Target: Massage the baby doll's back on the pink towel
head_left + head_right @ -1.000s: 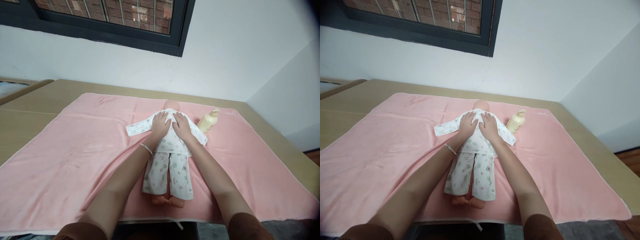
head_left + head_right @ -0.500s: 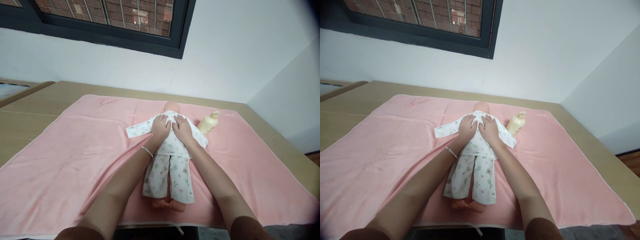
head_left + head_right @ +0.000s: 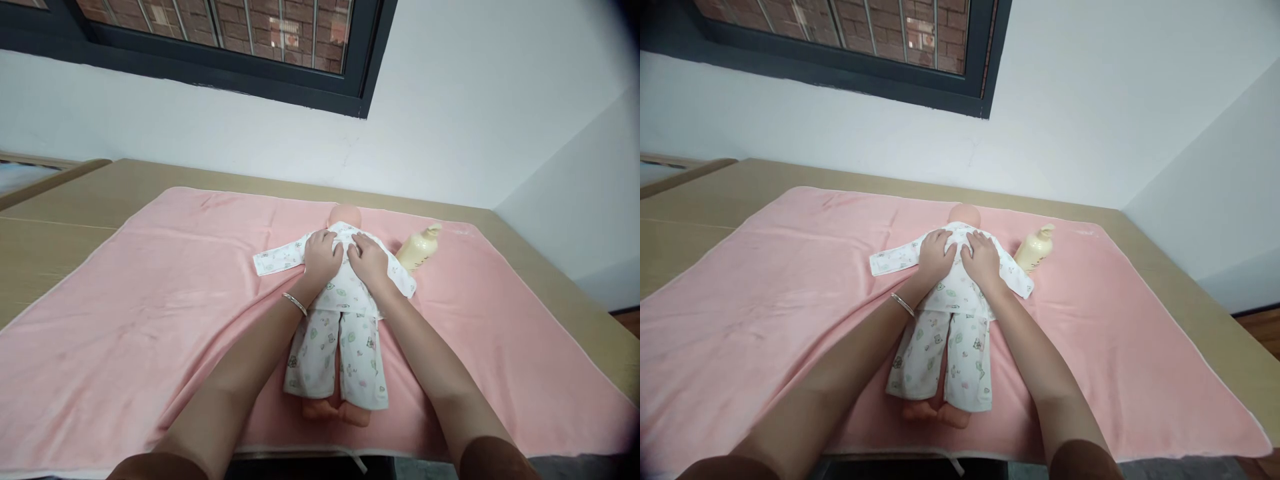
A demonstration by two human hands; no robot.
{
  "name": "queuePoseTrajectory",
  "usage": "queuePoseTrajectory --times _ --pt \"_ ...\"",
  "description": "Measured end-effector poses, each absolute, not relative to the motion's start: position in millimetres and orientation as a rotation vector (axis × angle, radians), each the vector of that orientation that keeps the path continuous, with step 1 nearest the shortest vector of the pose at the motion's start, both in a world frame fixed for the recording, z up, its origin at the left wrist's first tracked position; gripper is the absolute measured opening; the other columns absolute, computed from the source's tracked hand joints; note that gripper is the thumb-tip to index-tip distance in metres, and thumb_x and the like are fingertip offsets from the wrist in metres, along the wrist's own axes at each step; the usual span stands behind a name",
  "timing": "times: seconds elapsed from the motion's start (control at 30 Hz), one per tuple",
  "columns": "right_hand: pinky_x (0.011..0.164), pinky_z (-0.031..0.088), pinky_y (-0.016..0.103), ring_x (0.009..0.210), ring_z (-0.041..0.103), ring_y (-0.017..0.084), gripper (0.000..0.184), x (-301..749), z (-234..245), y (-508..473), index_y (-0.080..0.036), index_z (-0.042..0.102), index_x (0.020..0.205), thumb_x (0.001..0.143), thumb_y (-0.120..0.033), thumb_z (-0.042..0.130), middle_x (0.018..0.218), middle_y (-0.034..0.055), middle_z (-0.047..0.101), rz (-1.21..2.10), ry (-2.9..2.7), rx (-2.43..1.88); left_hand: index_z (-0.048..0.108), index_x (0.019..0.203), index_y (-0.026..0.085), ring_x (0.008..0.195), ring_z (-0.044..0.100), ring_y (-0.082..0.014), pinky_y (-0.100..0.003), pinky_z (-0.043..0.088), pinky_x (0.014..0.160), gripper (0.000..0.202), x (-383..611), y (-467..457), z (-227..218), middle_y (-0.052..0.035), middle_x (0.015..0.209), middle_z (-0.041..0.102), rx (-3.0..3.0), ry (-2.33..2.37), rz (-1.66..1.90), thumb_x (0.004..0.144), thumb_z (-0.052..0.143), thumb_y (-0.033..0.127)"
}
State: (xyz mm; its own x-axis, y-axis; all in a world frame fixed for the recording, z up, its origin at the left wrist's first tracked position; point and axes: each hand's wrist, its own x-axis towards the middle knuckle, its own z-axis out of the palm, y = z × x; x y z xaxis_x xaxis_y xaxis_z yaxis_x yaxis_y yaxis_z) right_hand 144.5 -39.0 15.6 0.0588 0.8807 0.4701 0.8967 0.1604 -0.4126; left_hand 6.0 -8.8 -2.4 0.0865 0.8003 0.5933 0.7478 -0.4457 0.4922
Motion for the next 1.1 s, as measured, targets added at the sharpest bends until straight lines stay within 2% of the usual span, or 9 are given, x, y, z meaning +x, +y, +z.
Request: queuePoseTrajectory --times 0.1,0.17,0.37,0.43,0.53,0.7,0.8,0.9,1.1 --pt "0.121 0.029 0.052 0.142 0.043 0.029 0.047 151 13 -30 -0.013 0.057 0.139 0.096 -0.025 0.042 0.148 0.0132 0.052 0.007 -1.923 -1.630 0.060 0.128 0.019 0.133 0.050 -0.0283 -0.048 0.036 0.116 0.038 6 -4 -3 -0.0118 0.139 0.059 2.293 1.578 1.210 0.092 0.053 0.031" --pt "0.121 0.026 0.054 0.144 0.040 0.030 0.049 149 13 -30 -0.012 0.055 0.141 0.095 -0.022 0.040 0.151 0.0141 0.048 0.001 -1.964 -1.619 0.059 0.128 0.020 0.135 0.049 -0.0276 -0.049 0.033 0.118 0.038 6 -4 -2 -0.0101 0.141 0.059 2.327 1.535 1.199 0.093 0.053 0.031" --pt "0.109 0.046 0.040 0.131 0.056 0.025 0.037 130 19 -49 -0.021 0.072 0.120 0.092 -0.023 0.048 0.135 0.0085 0.064 -0.078 -1.761 -1.731 0.070 0.095 0.018 0.103 0.063 -0.0261 -0.041 0.048 0.095 0.022 5 -12 0 -0.0103 0.101 0.072 2.346 1.603 1.354 0.091 0.049 0.024" --pt "0.108 0.047 0.039 0.128 0.058 0.025 0.035 131 20 -50 -0.022 0.073 0.116 0.091 -0.025 0.049 0.131 0.0075 0.067 -0.065 -1.716 -1.747 0.070 0.095 0.019 0.102 0.062 -0.0265 -0.042 0.048 0.093 0.022 5 -13 -1 -0.0103 0.099 0.071 2.315 1.631 1.379 0.091 0.049 0.024" --pt "0.113 0.042 0.043 0.133 0.054 0.026 0.040 141 18 -41 -0.019 0.069 0.125 0.092 -0.026 0.047 0.137 0.0095 0.063 -0.030 -1.764 -1.700 0.067 0.112 0.019 0.113 0.060 -0.0277 -0.044 0.046 0.101 0.028 6 -9 -3 -0.0119 0.115 0.068 2.267 1.638 1.348 0.090 0.051 0.027" --pt "0.121 0.028 0.053 0.145 0.039 0.030 0.053 156 13 -25 -0.011 0.052 0.144 0.093 -0.022 0.040 0.152 0.0147 0.046 0.022 -1.982 -1.605 0.057 0.133 0.021 0.138 0.046 -0.0308 -0.057 0.029 0.119 0.043 7 -2 -6 -0.0117 0.146 0.055 2.317 1.560 1.170 0.093 0.051 0.034" --pt "0.121 0.029 0.051 0.144 0.041 0.029 0.053 151 15 -29 -0.011 0.054 0.143 0.093 -0.019 0.038 0.151 0.0139 0.048 -0.010 -1.990 -1.626 0.063 0.125 0.021 0.129 0.054 -0.0275 -0.050 0.036 0.116 0.037 6 -2 -4 -0.0100 0.134 0.064 2.356 1.487 1.244 0.092 0.053 0.031" --pt "0.115 0.040 0.042 0.137 0.050 0.026 0.046 140 18 -40 -0.014 0.064 0.133 0.093 -0.020 0.042 0.142 0.0118 0.058 -0.074 -1.890 -1.693 0.071 0.105 0.019 0.110 0.062 -0.0248 -0.041 0.046 0.102 0.025 4 -5 -3 -0.0093 0.110 0.072 2.401 1.454 1.384 0.090 0.053 0.027" --pt "0.095 0.052 0.032 0.122 0.063 0.022 0.031 127 21 -55 -0.024 0.075 0.109 0.091 -0.025 0.050 0.125 0.0051 0.070 -0.178 -1.719 -1.800 0.068 0.075 0.020 0.083 0.059 -0.0238 -0.039 0.046 0.080 0.022 3 -9 -3 -0.0086 0.078 0.065 2.462 1.607 1.443 0.089 0.051 0.023"
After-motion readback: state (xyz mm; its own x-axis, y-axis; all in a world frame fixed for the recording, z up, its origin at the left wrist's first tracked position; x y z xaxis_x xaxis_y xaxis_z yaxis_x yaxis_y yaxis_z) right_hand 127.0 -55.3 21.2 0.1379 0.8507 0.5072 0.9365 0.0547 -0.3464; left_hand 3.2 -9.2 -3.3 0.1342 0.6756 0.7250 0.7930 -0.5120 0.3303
